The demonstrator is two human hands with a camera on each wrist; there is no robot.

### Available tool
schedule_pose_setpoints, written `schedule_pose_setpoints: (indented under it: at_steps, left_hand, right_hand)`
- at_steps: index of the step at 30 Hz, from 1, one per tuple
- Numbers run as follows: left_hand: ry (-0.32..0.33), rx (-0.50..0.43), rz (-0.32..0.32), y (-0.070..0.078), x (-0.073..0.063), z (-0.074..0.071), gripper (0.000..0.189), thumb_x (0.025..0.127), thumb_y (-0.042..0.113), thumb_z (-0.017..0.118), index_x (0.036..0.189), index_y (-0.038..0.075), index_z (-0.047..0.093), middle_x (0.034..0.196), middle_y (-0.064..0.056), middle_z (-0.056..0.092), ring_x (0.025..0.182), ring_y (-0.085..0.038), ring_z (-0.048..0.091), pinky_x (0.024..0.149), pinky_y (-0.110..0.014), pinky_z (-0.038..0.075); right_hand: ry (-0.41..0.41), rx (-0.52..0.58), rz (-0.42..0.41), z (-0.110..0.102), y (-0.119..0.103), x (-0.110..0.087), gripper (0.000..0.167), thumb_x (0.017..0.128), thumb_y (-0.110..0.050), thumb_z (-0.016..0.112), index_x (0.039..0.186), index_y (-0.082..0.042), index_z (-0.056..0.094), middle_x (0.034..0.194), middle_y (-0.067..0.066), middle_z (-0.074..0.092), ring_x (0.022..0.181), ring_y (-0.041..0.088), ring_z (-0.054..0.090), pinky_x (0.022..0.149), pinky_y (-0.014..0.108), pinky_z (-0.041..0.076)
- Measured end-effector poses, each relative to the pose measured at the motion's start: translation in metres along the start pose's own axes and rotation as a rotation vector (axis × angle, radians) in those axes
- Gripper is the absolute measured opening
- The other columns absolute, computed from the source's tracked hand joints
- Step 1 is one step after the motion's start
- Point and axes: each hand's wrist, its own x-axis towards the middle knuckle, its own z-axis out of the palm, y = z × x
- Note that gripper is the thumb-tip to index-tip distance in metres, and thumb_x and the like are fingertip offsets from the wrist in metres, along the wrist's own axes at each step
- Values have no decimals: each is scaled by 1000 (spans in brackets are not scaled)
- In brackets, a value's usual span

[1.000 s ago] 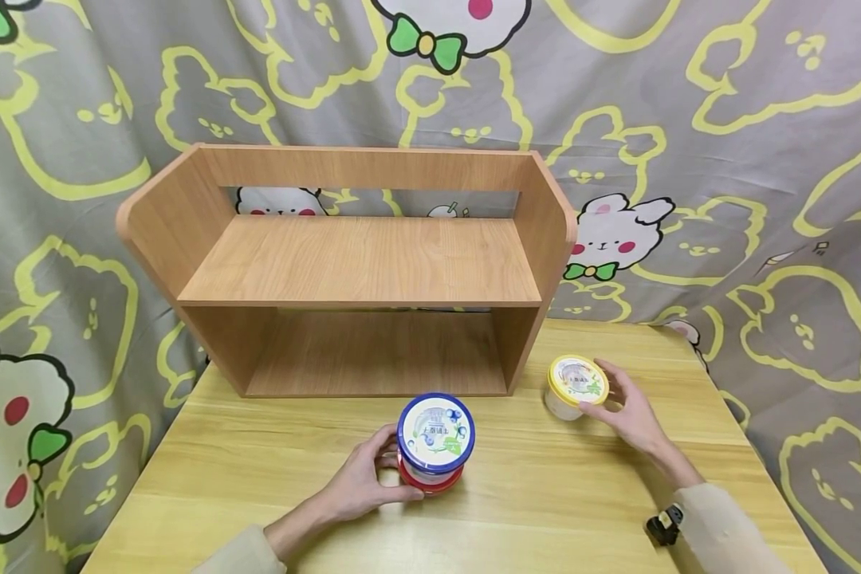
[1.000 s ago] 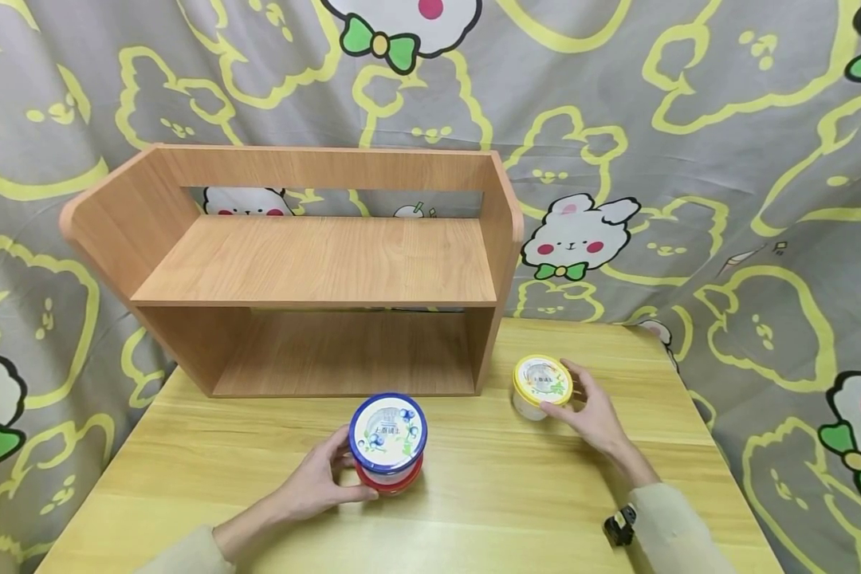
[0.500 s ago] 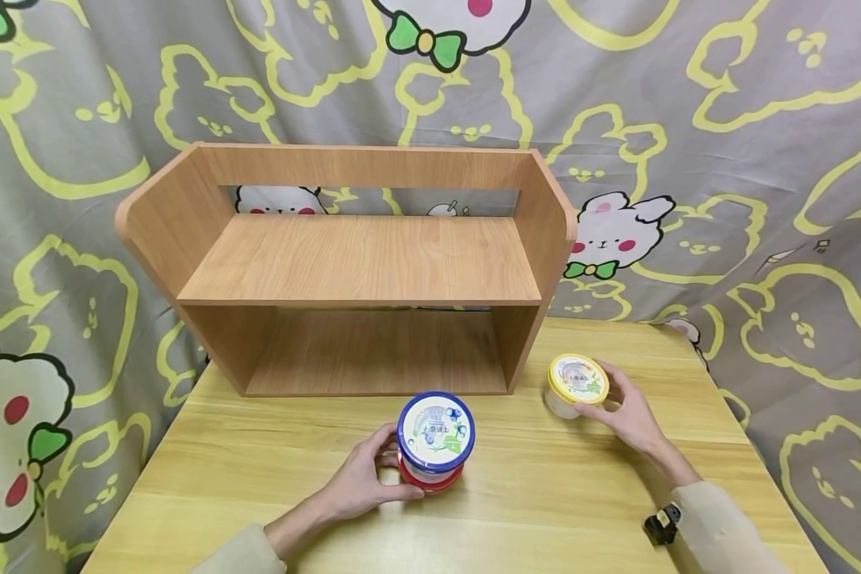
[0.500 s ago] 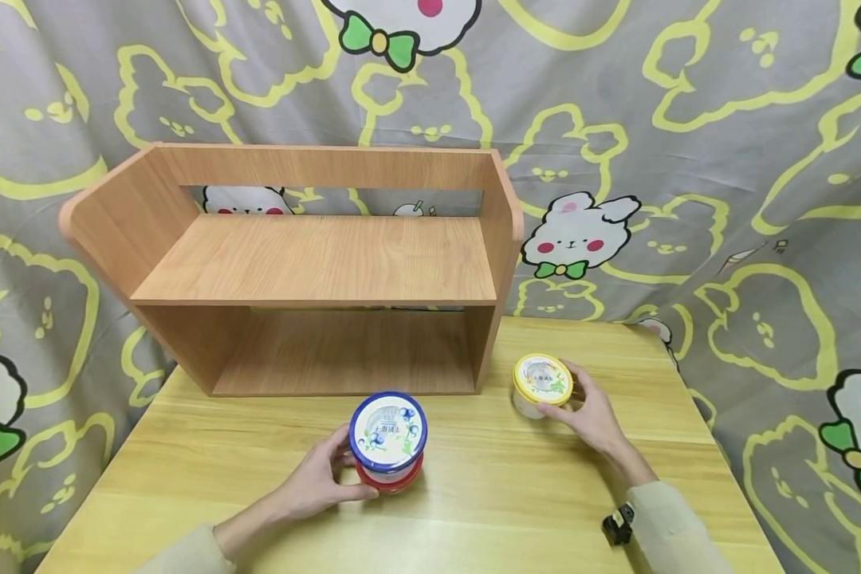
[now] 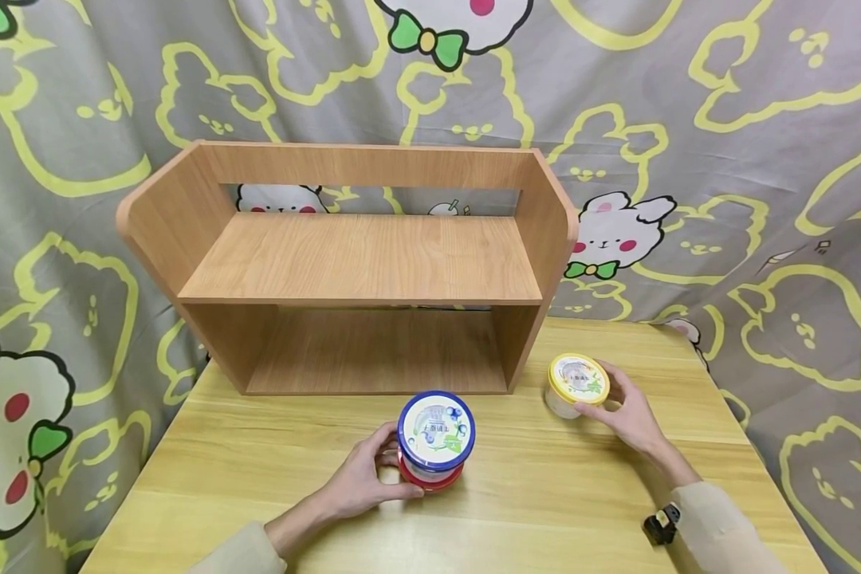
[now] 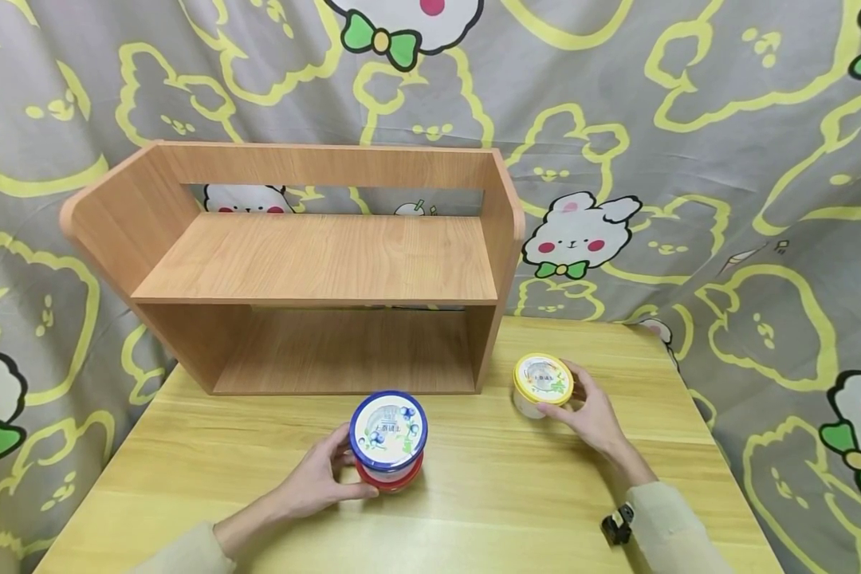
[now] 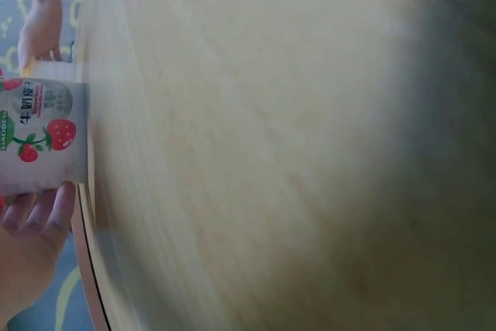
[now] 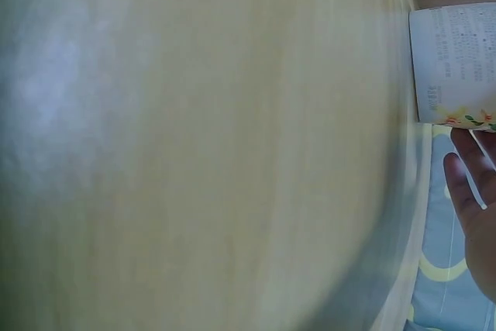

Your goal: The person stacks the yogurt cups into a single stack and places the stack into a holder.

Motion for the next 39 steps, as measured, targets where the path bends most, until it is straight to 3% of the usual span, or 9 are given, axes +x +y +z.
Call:
schedule_pose_setpoints:
  at_steps: [12, 21, 24, 31, 39]
  left_hand:
    - [-1, 9, -13, 0, 0, 0, 89, 82, 28, 93, 154, 8, 44, 141, -12, 67, 119, -20, 71, 107, -25, 58]
    - [0, 6, -8, 0, 0, 0, 89, 81, 28, 93, 154, 8, 44, 141, -12, 66, 119, -17, 70, 106, -25, 58]
    - [1, 3, -6, -1, 0, 0, 90, 81, 28, 93, 154, 8, 44, 141, -12, 67, 118, -18, 71, 106, -25, 58]
    - [3, 5, -2, -1, 0, 0, 90, 81, 28, 93, 154, 7, 44, 141, -13, 67, 119, -26, 70, 106, -25, 59]
    - [15, 7, 1, -1, 0, 1, 91, 79, 27, 94, 153, 7, 45, 139, -12, 67, 121, -27, 68, 105, -25, 59]
  right_hand:
    - [57, 4, -44, -4, -8, -9, 86, 85, -16, 89, 158, -8, 44, 140, 18, 64, 105, -12, 56, 91, 11, 46]
    - [68, 44, -115, -10, -22, -19, 84, 84, -9, 88, 156, -5, 45, 134, -23, 58, 112, -14, 54, 93, 6, 44]
    - [75, 101, -167, -10, -29, -20, 85, 81, 0, 87, 155, -3, 46, 135, -30, 56, 118, -13, 55, 97, 5, 42]
    - [48, 214, -298, -10, -55, -18, 89, 74, 12, 84, 154, -1, 47, 145, -23, 57, 131, -7, 54, 106, 6, 41]
    - [-1, 248, -377, -8, -89, -16, 92, 69, 8, 84, 153, 1, 47, 142, -20, 61, 125, -3, 58, 103, 9, 44]
